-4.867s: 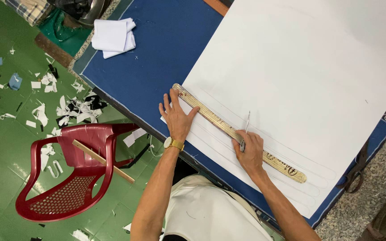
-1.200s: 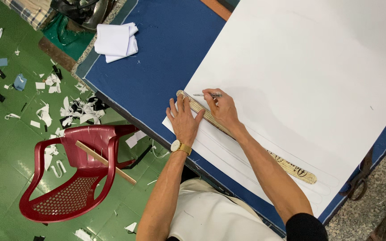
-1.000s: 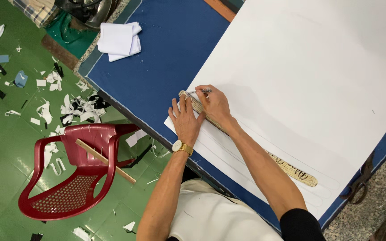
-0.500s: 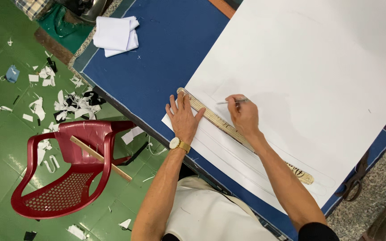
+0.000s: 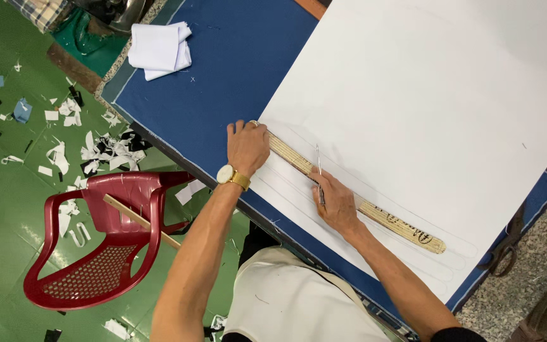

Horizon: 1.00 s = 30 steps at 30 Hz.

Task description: The person uses a ruler and pen to draw parallel lines on a large white sheet of fabric laid on a blue table. They then use large shears to cut along the drawn lines, separating a strip of fabric. The person briefly picks up a folded white cloth and walks around the room before returning to the table.

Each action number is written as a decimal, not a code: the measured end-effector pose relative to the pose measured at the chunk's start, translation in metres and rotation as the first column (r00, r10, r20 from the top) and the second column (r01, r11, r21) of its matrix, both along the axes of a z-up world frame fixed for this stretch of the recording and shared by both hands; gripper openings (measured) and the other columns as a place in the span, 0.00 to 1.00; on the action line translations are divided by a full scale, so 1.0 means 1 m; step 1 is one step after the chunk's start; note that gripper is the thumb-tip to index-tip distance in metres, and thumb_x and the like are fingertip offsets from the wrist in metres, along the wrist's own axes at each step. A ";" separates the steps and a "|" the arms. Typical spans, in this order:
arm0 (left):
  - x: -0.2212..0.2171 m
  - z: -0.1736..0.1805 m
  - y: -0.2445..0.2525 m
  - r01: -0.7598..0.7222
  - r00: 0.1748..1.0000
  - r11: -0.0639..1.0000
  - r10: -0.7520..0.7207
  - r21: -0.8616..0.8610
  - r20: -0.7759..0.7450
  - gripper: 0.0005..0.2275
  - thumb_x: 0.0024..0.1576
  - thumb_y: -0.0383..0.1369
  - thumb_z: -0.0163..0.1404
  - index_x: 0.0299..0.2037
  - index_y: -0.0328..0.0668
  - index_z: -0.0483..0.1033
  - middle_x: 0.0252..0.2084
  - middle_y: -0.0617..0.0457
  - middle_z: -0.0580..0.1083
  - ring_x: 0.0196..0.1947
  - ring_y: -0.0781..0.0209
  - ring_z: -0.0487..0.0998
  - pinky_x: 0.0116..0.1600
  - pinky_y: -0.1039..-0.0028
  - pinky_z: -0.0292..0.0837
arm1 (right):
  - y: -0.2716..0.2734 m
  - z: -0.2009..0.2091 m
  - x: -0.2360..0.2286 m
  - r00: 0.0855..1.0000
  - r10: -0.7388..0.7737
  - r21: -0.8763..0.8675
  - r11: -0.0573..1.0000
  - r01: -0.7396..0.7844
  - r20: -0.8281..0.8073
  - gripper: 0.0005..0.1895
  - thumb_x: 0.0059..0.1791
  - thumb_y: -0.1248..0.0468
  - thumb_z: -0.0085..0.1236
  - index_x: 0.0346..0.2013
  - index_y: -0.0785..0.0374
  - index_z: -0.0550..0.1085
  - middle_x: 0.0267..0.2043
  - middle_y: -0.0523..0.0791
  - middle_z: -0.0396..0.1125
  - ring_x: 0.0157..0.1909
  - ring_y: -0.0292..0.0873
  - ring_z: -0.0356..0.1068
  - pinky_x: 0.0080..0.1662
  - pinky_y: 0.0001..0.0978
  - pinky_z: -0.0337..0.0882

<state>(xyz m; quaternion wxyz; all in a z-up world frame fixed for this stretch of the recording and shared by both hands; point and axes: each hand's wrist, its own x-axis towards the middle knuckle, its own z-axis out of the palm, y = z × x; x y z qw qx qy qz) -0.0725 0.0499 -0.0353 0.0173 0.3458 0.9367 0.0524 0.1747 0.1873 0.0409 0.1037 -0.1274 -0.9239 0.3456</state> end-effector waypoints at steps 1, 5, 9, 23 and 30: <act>-0.003 0.019 0.005 -0.002 1.000 1.000 0.002 0.001 0.000 0.15 0.61 0.46 0.37 0.38 0.61 0.79 0.39 0.58 0.76 0.53 0.55 0.73 0.58 0.53 0.56 | -0.001 0.000 0.000 1.000 0.002 0.001 1.000 -0.002 0.000 0.16 0.57 0.60 0.43 0.58 0.54 0.70 0.58 0.48 0.70 0.56 0.53 0.73 0.54 0.44 0.74; -0.015 0.056 0.031 0.039 0.916 0.962 0.073 -0.271 0.394 0.15 0.58 0.45 0.40 0.44 0.70 0.83 0.41 0.56 0.81 0.47 0.48 0.78 0.55 0.56 0.60 | -0.001 0.002 -0.001 0.999 -0.023 0.010 1.000 0.023 0.032 0.16 0.56 0.61 0.43 0.58 0.50 0.70 0.57 0.44 0.71 0.57 0.50 0.72 0.56 0.42 0.73; -0.012 0.079 0.067 0.064 0.853 0.898 0.178 -0.436 0.491 0.28 0.56 0.54 0.31 0.51 0.53 0.81 0.53 0.48 0.79 0.57 0.45 0.75 0.60 0.49 0.55 | 0.003 0.005 -0.008 0.999 -0.037 -0.038 0.999 0.038 0.029 0.15 0.58 0.60 0.41 0.56 0.48 0.72 0.50 0.43 0.72 0.53 0.48 0.74 0.54 0.40 0.74; -0.011 0.187 0.088 0.281 0.709 0.809 0.187 -0.516 0.680 0.42 0.57 0.60 0.10 0.66 0.45 0.69 0.68 0.48 0.68 0.71 0.47 0.63 0.74 0.51 0.42 | -0.034 -0.020 -0.080 0.988 0.101 -0.106 0.988 -0.114 -0.117 0.16 0.57 0.59 0.47 0.59 0.49 0.73 0.48 0.46 0.68 0.55 0.51 0.71 0.61 0.46 0.67; -0.009 0.213 0.081 0.222 0.686 0.858 0.200 -0.463 0.700 0.46 0.53 0.65 0.11 0.64 0.42 0.71 0.65 0.45 0.71 0.68 0.45 0.67 0.72 0.46 0.46 | -0.024 -0.048 -0.077 0.972 0.048 0.183 0.983 -0.005 -0.231 0.18 0.54 0.61 0.54 0.59 0.43 0.74 0.51 0.39 0.66 0.57 0.43 0.66 0.62 0.43 0.64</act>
